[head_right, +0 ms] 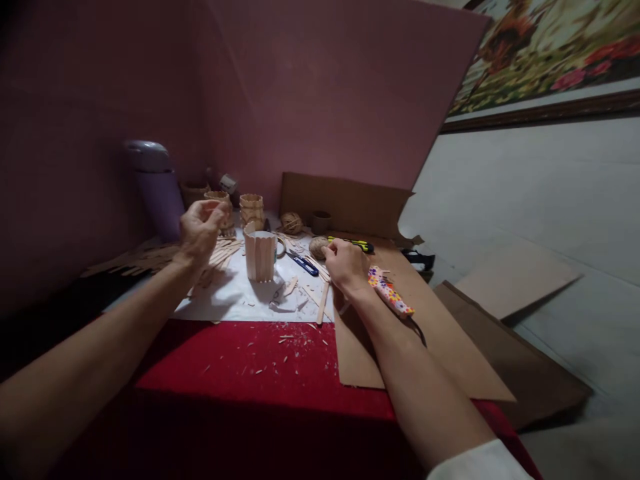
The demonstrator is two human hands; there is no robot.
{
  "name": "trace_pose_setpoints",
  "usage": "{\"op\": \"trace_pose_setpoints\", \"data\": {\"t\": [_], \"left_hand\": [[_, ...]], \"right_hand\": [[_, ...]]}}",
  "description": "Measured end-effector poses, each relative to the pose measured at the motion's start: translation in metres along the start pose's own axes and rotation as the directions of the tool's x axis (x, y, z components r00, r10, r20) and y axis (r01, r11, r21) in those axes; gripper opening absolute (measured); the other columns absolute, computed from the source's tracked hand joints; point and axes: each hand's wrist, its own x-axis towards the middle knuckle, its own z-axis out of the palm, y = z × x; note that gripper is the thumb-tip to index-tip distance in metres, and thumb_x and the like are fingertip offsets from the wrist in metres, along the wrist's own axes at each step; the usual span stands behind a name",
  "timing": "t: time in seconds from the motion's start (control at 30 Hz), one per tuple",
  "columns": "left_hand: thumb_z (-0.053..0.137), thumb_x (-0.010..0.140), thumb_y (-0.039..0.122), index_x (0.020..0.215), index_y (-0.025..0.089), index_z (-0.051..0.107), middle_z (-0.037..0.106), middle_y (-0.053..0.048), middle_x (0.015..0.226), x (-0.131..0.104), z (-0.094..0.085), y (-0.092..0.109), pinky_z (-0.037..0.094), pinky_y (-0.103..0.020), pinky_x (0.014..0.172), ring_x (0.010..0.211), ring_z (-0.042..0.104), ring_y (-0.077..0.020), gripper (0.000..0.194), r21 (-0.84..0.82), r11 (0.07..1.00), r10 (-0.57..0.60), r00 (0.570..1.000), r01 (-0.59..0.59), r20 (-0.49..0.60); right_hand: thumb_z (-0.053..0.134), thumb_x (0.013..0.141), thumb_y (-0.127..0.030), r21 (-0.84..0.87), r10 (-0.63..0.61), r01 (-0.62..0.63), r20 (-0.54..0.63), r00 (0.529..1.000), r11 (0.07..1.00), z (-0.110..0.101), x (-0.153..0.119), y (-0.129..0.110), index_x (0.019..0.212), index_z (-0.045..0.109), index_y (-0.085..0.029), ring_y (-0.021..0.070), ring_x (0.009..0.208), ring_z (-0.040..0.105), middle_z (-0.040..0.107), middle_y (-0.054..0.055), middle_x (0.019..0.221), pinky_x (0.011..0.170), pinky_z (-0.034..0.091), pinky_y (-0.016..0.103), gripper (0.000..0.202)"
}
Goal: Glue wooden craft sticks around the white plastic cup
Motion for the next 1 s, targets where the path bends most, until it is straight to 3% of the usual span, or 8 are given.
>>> {"op": "trace_pose_setpoints", "data": {"t": [0.1, 0.2, 0.27, 0.43, 0.6, 0.77, 0.9, 1.0], "left_hand": [[0.068, 0.074, 0.043, 0.083, 0.019, 0.069, 0.071, -0.008, 0.084, 0.029, -0.017, 0.014, 0.05, -0.036, 0.078, 0.083, 0.067, -0.025, 0.026, 0.311, 0.95, -0.03, 0.999, 0.032, -0.011], [0.071, 0.068, 0.032, 0.066, 0.021, 0.07, 0.069, -0.009, 0.07, 0.044, -0.035, 0.023, 0.05, -0.04, 0.076, 0.081, 0.068, -0.0306, 0.011, 0.667, 0.744, -0.161, 0.976, 0.025, 0.144], [0.078, 0.057, 0.024, 0.054, 0.022, 0.066, 0.066, -0.011, 0.062, 0.042, -0.046, 0.023, 0.049, -0.044, 0.073, 0.078, 0.068, -0.0362, 0.012, 0.742, 0.67, -0.237, 0.957, 0.034, 0.17], [0.072, 0.061, 0.029, 0.056, 0.024, 0.067, 0.072, -0.016, 0.074, 0.031, -0.078, 0.011, 0.05, -0.043, 0.069, 0.082, 0.069, -0.0386, 0.009, 0.894, 0.447, -0.323, 0.93, -0.015, 0.177], [0.063, 0.059, 0.02, 0.051, 0.023, 0.064, 0.069, -0.014, 0.066, 0.04, -0.096, 0.0, 0.047, -0.039, 0.067, 0.077, 0.07, -0.036, 0.008, 0.884, 0.467, -0.333, 0.922, -0.023, 0.2], [0.064, 0.061, 0.023, 0.052, 0.024, 0.063, 0.07, -0.013, 0.066, 0.042, -0.082, -0.011, 0.046, -0.036, 0.069, 0.081, 0.07, -0.034, 0.008, 0.852, 0.515, -0.292, 0.916, -0.091, 0.274], [0.076, 0.06, 0.039, 0.045, 0.024, 0.053, 0.065, -0.012, 0.061, 0.037, -0.071, -0.019, 0.047, -0.04, 0.073, 0.084, 0.068, -0.0378, 0.031, 0.899, 0.429, -0.375, 0.889, -0.084, 0.262], [0.081, 0.058, 0.033, 0.042, 0.023, 0.048, 0.058, -0.011, 0.055, 0.042, -0.074, -0.02, 0.046, -0.045, 0.081, 0.09, 0.067, -0.0409, 0.037, 0.819, 0.573, -0.335, 0.921, 0.031, 0.2]], "right_hand": [[0.056, 0.094, -0.035, -0.039, -0.065, 0.065, -0.003, 0.998, 0.997, 0.003, -0.008, -0.008, 0.088, 0.077, -0.022, 0.0248, 0.082, 0.07, 0.079, 0.01, 0.088, 0.064, 0.037, 0.031, 0.025], [0.056, 0.094, -0.036, -0.035, -0.11, 0.109, -0.013, 0.994, 0.993, 0.005, -0.013, -0.012, 0.088, 0.077, -0.022, 0.025, 0.079, 0.07, 0.079, 0.01, 0.085, 0.063, 0.036, 0.031, 0.026], [0.056, 0.094, -0.037, -0.03, -0.123, 0.122, -0.024, 0.992, 0.992, 0.007, -0.014, -0.012, 0.088, 0.077, -0.023, 0.0248, 0.077, 0.07, 0.078, 0.01, 0.084, 0.062, 0.035, 0.031, 0.027], [0.056, 0.094, -0.038, -0.028, -0.134, 0.133, -0.023, 0.991, 0.991, 0.007, -0.014, -0.012, 0.09, 0.078, -0.023, 0.0263, 0.08, 0.071, 0.079, 0.011, 0.086, 0.062, 0.034, 0.032, 0.028], [0.056, 0.094, -0.037, -0.02, -0.153, 0.153, -0.021, 0.988, 0.988, 0.007, -0.015, -0.013, 0.088, 0.078, -0.023, 0.026, 0.08, 0.071, 0.079, 0.01, 0.085, 0.062, 0.034, 0.032, 0.026], [0.057, 0.094, -0.036, -0.031, -0.153, 0.152, -0.027, 0.988, 0.988, 0.009, -0.015, -0.011, 0.086, 0.077, -0.023, 0.0257, 0.079, 0.071, 0.079, 0.009, 0.083, 0.061, 0.032, 0.032, 0.025], [0.057, 0.095, -0.037, -0.03, -0.141, 0.141, -0.013, 0.99, 0.99, 0.01, -0.015, -0.011, 0.087, 0.077, -0.023, 0.0259, 0.079, 0.071, 0.079, 0.01, 0.084, 0.061, 0.032, 0.032, 0.026], [0.056, 0.095, -0.036, -0.035, -0.148, 0.148, 0.001, 0.989, 0.988, 0.008, -0.016, -0.013, 0.088, 0.078, -0.022, 0.0258, 0.079, 0.071, 0.079, 0.009, 0.085, 0.061, 0.032, 0.031, 0.026]]}}
